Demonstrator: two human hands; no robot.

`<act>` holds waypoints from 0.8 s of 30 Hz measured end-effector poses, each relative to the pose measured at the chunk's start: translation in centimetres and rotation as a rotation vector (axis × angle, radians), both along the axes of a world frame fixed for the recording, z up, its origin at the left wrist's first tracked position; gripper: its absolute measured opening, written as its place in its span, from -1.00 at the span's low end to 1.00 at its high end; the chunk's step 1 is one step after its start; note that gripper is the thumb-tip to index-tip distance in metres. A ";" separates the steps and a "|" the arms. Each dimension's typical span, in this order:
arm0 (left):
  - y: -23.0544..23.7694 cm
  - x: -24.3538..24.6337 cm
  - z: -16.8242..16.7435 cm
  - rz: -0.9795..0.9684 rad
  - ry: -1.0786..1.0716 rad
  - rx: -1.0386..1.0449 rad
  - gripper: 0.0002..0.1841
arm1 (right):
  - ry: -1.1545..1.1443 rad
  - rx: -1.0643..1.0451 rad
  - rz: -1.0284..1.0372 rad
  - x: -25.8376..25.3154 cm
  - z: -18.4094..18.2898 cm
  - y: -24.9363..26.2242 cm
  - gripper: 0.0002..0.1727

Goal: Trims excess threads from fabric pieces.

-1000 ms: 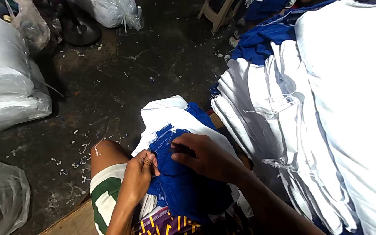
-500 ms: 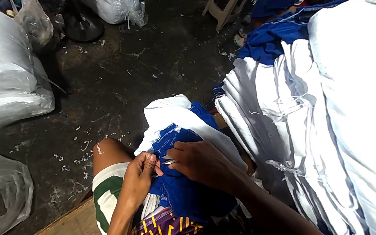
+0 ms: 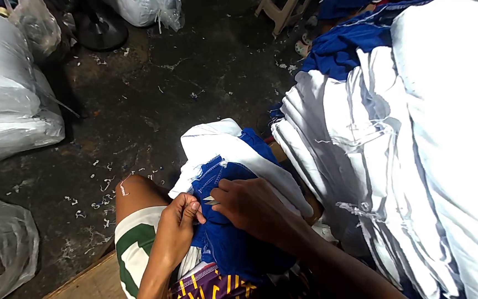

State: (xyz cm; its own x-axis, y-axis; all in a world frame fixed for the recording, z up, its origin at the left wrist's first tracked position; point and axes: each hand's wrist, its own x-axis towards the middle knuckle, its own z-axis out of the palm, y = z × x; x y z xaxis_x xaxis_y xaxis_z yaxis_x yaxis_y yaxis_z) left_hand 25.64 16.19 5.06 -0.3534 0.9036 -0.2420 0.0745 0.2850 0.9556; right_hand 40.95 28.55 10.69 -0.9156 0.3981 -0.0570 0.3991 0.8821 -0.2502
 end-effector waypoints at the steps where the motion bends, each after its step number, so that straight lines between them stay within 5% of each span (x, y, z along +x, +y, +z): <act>1: -0.1 0.0 0.0 -0.011 0.010 -0.001 -0.81 | -0.007 0.001 0.003 -0.2 0.0 -0.1 -0.77; 10: -1.2 -2.2 0.0 -0.099 0.004 0.142 -0.76 | 0.004 -0.129 -0.074 -0.2 0.3 0.3 -0.75; 14: -3.1 -6.4 0.1 0.230 0.266 0.107 -0.72 | 0.029 -0.331 -0.253 0.9 1.6 1.2 -0.66; 16: -3.6 -7.4 0.3 0.207 0.566 -0.093 -0.38 | 0.043 -0.393 -0.324 1.4 1.5 1.4 -0.57; 18: -3.6 -6.9 0.5 0.104 0.634 -0.148 -0.17 | -0.038 -0.438 -0.381 1.2 1.4 1.4 -0.38; 20: -3.0 -4.8 1.0 0.023 0.567 -0.103 -0.34 | -0.114 -0.436 -0.401 0.7 1.4 0.9 -0.43; 24: -1.6 0.0 0.6 -0.045 0.436 0.013 -0.63 | -0.054 -0.376 -0.336 1.0 1.4 0.8 -0.83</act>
